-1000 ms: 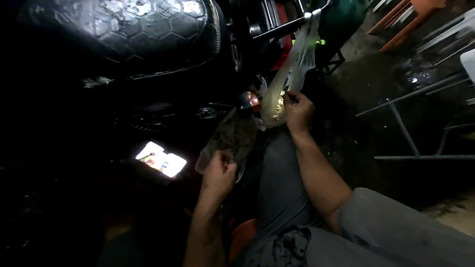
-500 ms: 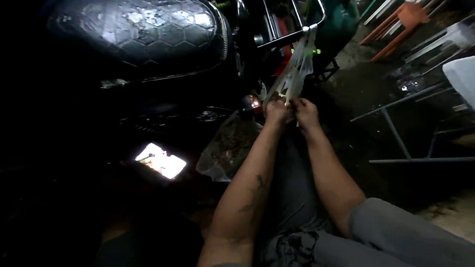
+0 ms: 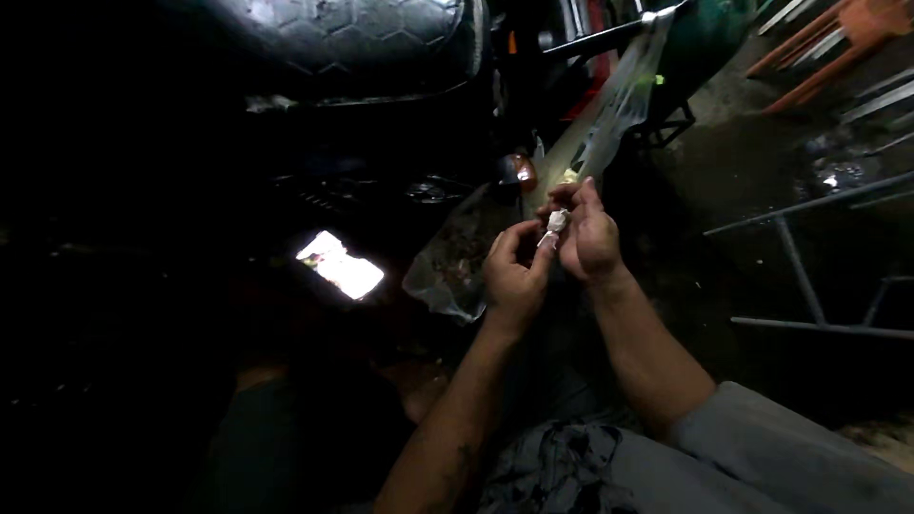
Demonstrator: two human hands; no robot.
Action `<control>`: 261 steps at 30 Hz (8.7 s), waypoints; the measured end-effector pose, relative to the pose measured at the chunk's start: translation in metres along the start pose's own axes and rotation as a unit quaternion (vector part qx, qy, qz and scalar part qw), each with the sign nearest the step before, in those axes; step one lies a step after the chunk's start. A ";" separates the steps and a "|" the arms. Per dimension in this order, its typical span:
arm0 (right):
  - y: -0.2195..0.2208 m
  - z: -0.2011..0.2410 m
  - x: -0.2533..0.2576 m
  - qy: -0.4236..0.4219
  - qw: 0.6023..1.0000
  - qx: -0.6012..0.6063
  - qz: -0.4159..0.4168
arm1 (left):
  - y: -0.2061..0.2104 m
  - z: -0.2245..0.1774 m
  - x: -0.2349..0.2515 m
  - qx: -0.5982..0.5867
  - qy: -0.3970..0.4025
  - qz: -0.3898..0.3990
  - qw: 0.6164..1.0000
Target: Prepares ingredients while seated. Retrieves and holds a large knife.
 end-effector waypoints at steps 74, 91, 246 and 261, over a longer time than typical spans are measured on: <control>0.119 -0.089 -0.055 -0.201 0.890 -0.308 0.272 | -0.137 0.112 -0.051 -0.288 -0.190 -0.158 0.925; 0.109 -0.097 -0.049 -0.118 0.869 -0.388 0.283 | -0.142 0.124 -0.053 -0.445 -0.258 -0.186 0.837; 0.115 -0.126 -0.058 0.122 0.927 -0.102 0.339 | -0.138 0.049 -0.050 0.060 0.065 -0.116 0.989; 0.131 -0.097 -0.072 -0.119 0.819 -0.321 0.460 | -0.106 0.113 -0.062 -0.483 -0.366 0.004 0.796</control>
Point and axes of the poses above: each hand's wrist, its own x-axis towards the middle knuckle, its own y-axis out of the palm, z = x × y, the point moved 10 cm from there along x, towards the middle knuckle, and after that the axes turned 5 degrees about -y, right-handed, at the moved point
